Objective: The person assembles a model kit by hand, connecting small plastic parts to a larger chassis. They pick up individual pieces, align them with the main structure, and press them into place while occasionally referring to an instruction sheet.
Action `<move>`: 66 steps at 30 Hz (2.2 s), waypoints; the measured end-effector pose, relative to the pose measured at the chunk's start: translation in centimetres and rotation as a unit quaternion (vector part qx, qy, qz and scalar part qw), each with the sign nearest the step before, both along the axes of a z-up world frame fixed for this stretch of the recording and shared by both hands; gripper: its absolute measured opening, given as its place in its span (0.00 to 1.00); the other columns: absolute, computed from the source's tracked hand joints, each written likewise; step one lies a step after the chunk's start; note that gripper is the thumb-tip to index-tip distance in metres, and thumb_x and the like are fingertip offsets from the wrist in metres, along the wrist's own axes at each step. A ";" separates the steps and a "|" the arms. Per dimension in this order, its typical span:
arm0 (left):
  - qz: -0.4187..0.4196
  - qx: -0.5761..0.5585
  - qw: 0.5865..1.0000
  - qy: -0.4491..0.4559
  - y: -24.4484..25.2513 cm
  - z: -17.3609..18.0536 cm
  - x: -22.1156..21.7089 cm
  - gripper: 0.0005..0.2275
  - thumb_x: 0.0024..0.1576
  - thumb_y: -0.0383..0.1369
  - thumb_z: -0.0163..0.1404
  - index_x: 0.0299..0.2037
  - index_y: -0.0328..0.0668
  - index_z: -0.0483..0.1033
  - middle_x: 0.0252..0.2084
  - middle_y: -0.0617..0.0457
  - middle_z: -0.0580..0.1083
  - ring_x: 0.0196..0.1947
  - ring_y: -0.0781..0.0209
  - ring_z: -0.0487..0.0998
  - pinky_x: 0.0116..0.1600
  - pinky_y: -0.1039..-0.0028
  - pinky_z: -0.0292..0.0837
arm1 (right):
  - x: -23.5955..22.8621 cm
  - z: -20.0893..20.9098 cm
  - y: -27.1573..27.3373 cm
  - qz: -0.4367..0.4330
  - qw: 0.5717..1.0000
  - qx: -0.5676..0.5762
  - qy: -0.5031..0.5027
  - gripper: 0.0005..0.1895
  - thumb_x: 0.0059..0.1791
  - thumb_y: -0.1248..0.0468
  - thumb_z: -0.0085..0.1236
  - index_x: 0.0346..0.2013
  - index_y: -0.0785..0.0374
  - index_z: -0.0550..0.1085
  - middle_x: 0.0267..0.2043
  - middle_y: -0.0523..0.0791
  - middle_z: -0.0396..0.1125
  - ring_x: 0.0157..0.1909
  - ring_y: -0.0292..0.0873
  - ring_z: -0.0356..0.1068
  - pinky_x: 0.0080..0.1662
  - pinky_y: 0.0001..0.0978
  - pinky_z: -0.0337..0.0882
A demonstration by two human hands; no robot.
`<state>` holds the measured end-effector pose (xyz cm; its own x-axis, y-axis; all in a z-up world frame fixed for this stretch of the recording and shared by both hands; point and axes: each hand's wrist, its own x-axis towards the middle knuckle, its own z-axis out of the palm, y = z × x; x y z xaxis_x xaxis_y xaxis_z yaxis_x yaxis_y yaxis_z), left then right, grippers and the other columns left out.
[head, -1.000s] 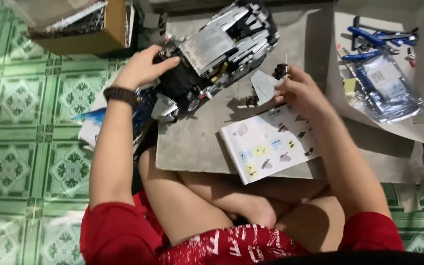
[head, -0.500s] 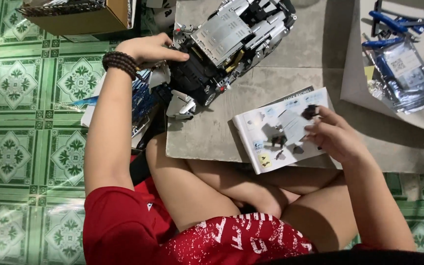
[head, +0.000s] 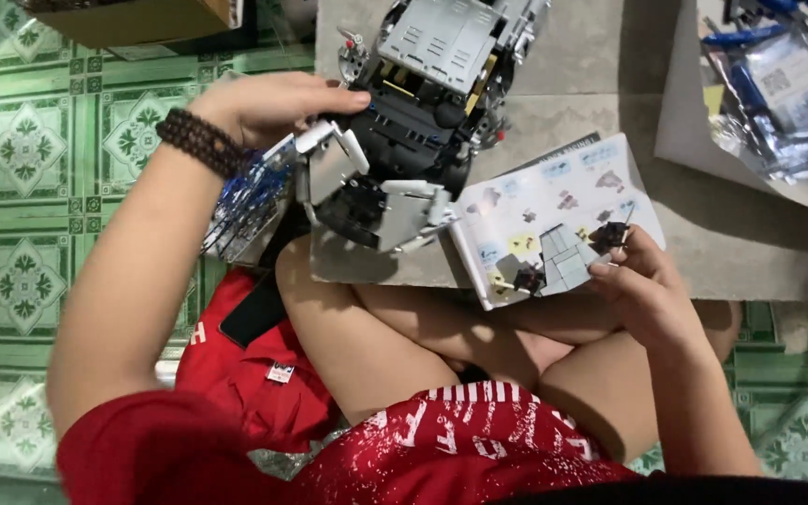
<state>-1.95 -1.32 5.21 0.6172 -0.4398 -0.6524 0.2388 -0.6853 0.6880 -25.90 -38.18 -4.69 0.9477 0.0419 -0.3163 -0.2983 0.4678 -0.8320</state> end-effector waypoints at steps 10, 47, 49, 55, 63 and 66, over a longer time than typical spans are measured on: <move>0.186 -0.003 0.982 -0.027 -8.6 -2.5 -10.4 0.22 0.51 0.49 0.47 0.32 0.31 0.69 0.21 0.56 0.65 0.16 0.72 0.61 0.17 0.85 0.55 | -6.0 -1.4 -2.7 -0.027 1.000 -0.005 -0.004 0.25 0.39 0.77 0.48 0.51 0.70 0.65 0.40 0.46 0.61 0.40 0.40 0.61 0.45 0.26 0.61; -0.326 0.019 0.788 -0.523 -11.7 -1.2 -16.0 0.27 0.45 0.34 0.49 0.59 0.42 0.62 0.59 0.49 0.61 0.60 0.51 0.53 0.64 0.58 0.39 | -6.3 -1.5 6.3 -0.172 0.985 0.003 0.004 0.29 0.46 0.76 0.49 0.58 0.62 0.53 0.37 0.47 0.64 0.37 0.39 0.70 0.41 0.30 0.76; -0.333 0.021 0.771 -0.542 -12.0 -1.3 -16.0 0.26 0.45 0.31 0.47 0.58 0.42 0.62 0.57 0.50 0.63 0.59 0.53 0.57 0.63 0.60 0.41 | -6.4 -1.7 6.4 -0.173 0.985 -0.010 0.001 0.30 0.46 0.76 0.49 0.59 0.62 0.52 0.38 0.48 0.63 0.38 0.40 0.69 0.42 0.29 0.75; -0.353 0.102 0.674 -0.641 -13.1 -1.1 -16.8 0.22 0.49 0.32 0.47 0.56 0.40 0.65 0.54 0.50 0.65 0.52 0.58 0.65 0.61 0.69 0.47 | -6.1 -1.4 6.4 -0.194 0.981 0.014 0.002 0.29 0.45 0.76 0.50 0.59 0.62 0.53 0.37 0.46 0.64 0.37 0.37 0.69 0.42 0.28 0.75; -0.336 0.077 0.689 -0.637 -12.8 -1.4 -17.0 0.19 0.51 0.32 0.50 0.54 0.36 0.68 0.55 0.50 0.68 0.54 0.60 0.67 0.62 0.68 0.50 | -5.6 -0.9 5.9 -0.168 0.985 0.023 0.016 0.29 0.44 0.78 0.50 0.58 0.61 0.55 0.37 0.46 0.62 0.35 0.39 0.69 0.41 0.29 0.74; -0.320 0.080 0.694 -0.640 -12.6 -1.8 -17.4 0.19 0.52 0.33 0.51 0.54 0.36 0.69 0.53 0.49 0.70 0.52 0.59 0.68 0.61 0.67 0.53 | -5.7 -1.8 5.4 -0.154 0.988 0.013 -0.003 0.30 0.44 0.78 0.50 0.58 0.62 0.54 0.36 0.46 0.62 0.37 0.40 0.70 0.41 0.29 0.75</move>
